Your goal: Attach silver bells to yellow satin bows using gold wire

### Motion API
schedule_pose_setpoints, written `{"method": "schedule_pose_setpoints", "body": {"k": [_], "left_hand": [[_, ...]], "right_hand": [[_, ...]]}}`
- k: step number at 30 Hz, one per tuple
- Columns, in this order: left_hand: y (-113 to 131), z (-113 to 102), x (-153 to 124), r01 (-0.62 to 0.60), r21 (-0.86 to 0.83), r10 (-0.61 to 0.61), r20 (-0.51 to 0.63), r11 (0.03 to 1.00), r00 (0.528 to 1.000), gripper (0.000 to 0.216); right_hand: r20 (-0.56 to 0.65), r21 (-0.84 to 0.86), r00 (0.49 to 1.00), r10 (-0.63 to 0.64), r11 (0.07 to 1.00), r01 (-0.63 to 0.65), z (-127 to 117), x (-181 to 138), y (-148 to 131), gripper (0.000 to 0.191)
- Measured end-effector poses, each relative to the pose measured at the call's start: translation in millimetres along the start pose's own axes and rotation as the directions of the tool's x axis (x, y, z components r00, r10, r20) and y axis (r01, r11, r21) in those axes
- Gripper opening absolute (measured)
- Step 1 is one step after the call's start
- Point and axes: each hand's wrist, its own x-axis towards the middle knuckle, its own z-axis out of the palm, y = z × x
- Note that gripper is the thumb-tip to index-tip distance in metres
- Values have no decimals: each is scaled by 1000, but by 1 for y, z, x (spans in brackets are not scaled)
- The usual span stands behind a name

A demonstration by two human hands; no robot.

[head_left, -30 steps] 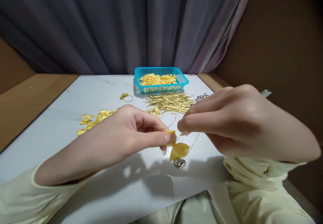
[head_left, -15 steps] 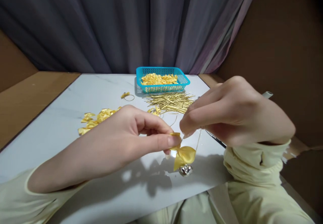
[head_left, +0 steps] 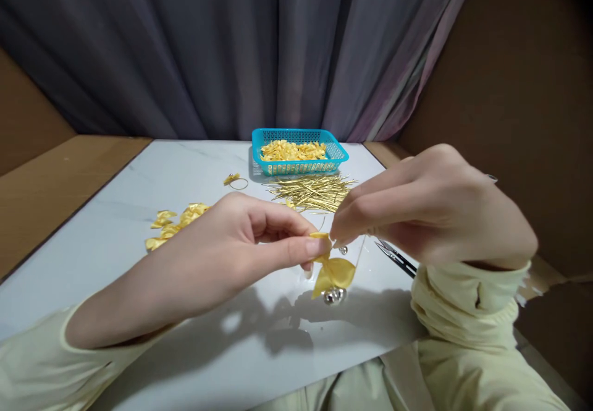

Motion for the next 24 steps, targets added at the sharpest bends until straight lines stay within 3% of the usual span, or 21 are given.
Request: {"method": "schedule_pose_setpoints", "body": {"k": [4, 7, 11, 17, 20, 24], "left_hand": [[1, -3, -2, -28, 45, 30, -53, 999, 998, 13], [3, -3, -4, -29, 86, 36, -80, 996, 996, 17], [2, 1, -5, -88, 142, 111, -161, 986, 981, 23], [0, 10, -7, -229, 281, 322, -348, 932, 881, 19], [1, 12, -8, -285, 348, 418, -407, 893, 812, 13], [0, 13, -8, -311, 424, 492, -432, 850, 756, 13]], "right_hand": [[-26, 69, 995, 100, 993, -98, -4, 1, 11, 17], [-23, 115, 993, 114, 987, -111, -4, 2, 14, 18], [-123, 170, 976, 177, 973, -155, 0, 3, 7, 18], [-184, 288, 884, 431, 883, -371, 5, 5, -13, 18], [-191, 431, 842, 504, 814, -390, 6, 7, -14, 17], [-157, 528, 841, 518, 763, -372, 6, 8, -10, 20]]}}
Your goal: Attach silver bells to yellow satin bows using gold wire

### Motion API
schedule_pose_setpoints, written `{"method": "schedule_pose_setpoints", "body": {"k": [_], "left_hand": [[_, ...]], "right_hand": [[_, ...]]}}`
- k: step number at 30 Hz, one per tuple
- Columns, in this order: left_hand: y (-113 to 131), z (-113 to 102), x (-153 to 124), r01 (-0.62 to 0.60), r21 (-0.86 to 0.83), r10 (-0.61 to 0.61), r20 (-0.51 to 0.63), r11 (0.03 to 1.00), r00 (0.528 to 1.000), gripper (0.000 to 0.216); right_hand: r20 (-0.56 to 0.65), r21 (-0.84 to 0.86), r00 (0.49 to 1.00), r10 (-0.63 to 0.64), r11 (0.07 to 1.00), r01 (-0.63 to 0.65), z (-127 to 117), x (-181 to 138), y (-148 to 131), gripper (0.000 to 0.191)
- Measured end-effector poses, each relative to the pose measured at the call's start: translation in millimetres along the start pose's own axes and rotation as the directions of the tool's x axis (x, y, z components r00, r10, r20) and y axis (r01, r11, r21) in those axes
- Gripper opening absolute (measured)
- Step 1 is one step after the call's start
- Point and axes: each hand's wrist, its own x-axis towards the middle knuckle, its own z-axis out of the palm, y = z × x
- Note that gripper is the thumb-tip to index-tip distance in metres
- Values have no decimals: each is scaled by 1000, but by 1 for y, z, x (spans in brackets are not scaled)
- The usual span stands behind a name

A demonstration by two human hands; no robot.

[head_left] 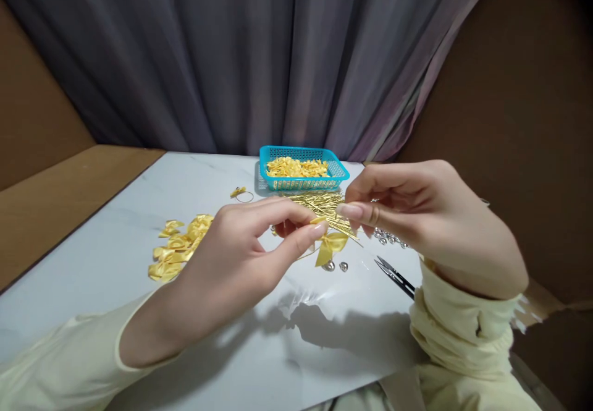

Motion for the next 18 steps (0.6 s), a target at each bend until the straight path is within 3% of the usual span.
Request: {"method": "schedule_pose_setpoints", "body": {"k": [4, 6, 9, 13, 18], "left_hand": [[-7, 3, 1, -156, 91, 165, -99, 984, 981, 10], [-11, 4, 1, -290, 169, 315, -151, 942, 937, 8], [-16, 5, 1, -431, 231, 467, -136, 872, 874, 8], [-15, 4, 0, -447, 148, 458, -49, 882, 887, 8], [-10, 3, 0, -406, 47, 407, -20, 913, 913, 7]], "right_hand": [[-35, 15, 999, 12, 1000, -12, 2, -2, -1, 19], [-83, -40, 997, -6, 999, 2, 6, -5, -4, 16], [-185, -234, 974, -132, 968, 86, 13, -10, -9, 19], [-226, -429, 926, -303, 884, 184, 20, -14, -13, 23], [-152, -345, 960, -233, 923, 169, 18, -12, -10, 25]]}}
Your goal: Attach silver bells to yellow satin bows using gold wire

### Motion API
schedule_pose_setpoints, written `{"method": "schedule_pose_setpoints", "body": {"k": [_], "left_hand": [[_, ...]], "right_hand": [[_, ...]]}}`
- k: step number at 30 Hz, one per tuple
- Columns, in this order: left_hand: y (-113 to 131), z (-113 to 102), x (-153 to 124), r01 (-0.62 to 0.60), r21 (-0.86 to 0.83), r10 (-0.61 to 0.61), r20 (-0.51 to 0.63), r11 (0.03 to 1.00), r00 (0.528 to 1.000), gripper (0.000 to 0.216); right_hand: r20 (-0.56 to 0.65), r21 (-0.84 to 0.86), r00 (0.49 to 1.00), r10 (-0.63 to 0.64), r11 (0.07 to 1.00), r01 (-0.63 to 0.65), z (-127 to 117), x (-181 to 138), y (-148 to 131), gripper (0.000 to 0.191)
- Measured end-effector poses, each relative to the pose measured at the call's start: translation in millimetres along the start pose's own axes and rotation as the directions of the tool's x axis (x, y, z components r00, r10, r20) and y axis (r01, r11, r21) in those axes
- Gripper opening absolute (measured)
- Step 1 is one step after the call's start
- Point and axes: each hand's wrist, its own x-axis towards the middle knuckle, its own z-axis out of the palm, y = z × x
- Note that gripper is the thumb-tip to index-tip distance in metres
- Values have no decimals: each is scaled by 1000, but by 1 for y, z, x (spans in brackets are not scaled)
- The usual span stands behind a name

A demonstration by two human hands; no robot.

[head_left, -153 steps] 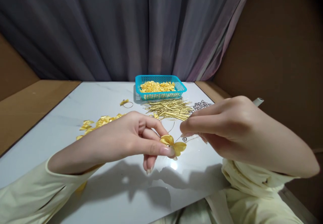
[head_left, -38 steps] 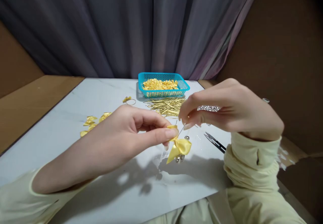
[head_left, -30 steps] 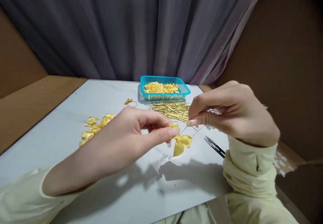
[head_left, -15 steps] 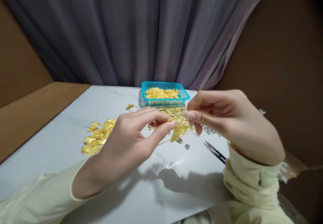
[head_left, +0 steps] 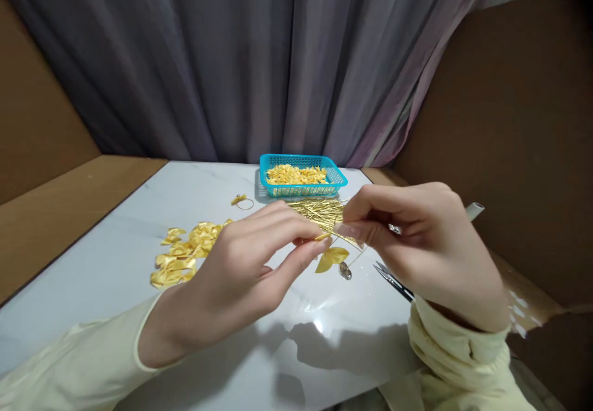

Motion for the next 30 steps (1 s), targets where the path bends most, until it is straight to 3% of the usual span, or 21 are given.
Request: {"method": "schedule_pose_setpoints", "body": {"k": [5, 17, 27, 30], "left_hand": [[3, -1, 0, 66, -9, -66, 24, 998, 998, 10], [5, 2, 0, 82, -44, -84, -33, 996, 996, 10], [9, -6, 6, 319, -68, -323, -63, 945, 944, 11], [9, -5, 6, 317, -89, -324, -80, 944, 943, 10]], "right_hand": [[-3, 60, 999, 47, 997, -47, 1, 3, 1, 25], [59, 155, 985, 159, 974, -166, 3, 6, 5, 28], [188, 321, 945, 268, 892, -317, -7, 12, 13, 30], [197, 323, 941, 276, 888, -328, -7, 13, 14, 31]]}}
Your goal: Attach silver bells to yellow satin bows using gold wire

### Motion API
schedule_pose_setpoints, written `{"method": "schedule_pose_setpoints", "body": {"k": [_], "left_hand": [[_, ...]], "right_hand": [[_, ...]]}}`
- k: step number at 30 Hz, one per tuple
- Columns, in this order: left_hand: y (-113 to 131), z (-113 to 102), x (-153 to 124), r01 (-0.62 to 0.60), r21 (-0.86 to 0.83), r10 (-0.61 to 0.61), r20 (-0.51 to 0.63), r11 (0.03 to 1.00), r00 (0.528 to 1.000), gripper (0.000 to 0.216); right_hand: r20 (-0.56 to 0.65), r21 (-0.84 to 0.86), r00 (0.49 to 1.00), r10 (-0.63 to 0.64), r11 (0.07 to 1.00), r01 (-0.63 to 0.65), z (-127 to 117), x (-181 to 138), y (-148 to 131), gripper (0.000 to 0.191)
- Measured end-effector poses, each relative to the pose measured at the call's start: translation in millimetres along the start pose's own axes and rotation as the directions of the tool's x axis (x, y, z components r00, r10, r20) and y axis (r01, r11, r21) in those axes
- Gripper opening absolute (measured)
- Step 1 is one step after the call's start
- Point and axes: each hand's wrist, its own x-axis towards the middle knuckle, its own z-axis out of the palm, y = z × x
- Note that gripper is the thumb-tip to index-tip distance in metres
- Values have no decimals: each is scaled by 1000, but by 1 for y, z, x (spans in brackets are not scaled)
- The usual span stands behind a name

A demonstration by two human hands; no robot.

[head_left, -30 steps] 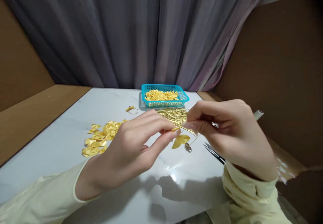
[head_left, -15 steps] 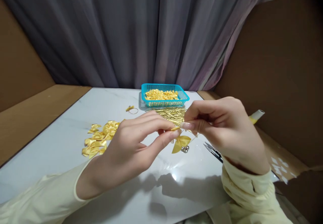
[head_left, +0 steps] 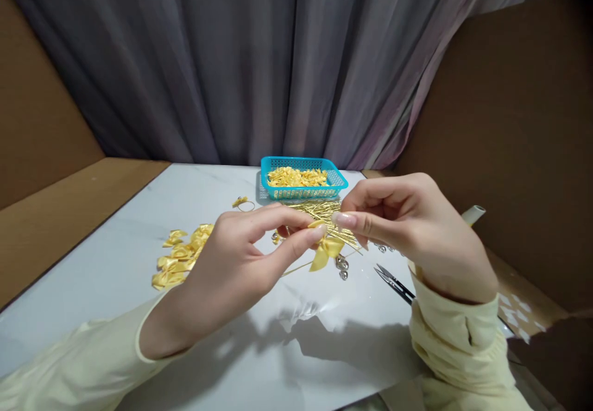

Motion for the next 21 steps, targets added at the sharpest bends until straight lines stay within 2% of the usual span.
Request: {"method": "schedule_pose_setpoints", "body": {"k": [8, 14, 21], "left_hand": [[2, -8, 3, -20, 19, 18, 70, 1000, 997, 13], [-2, -7, -1, -187, 109, 196, -83, 976, 977, 13], [-9, -10, -4, -309, 201, 332, -93, 929, 939, 22]], "right_hand": [[4, 54, 1000, -24, 998, 24, 6, -1, -1, 30], [3, 111, 999, -38, 993, 37, 2, -2, -1, 25], [216, 91, 975, 58, 993, -80, -1, 2, 2, 38]]}}
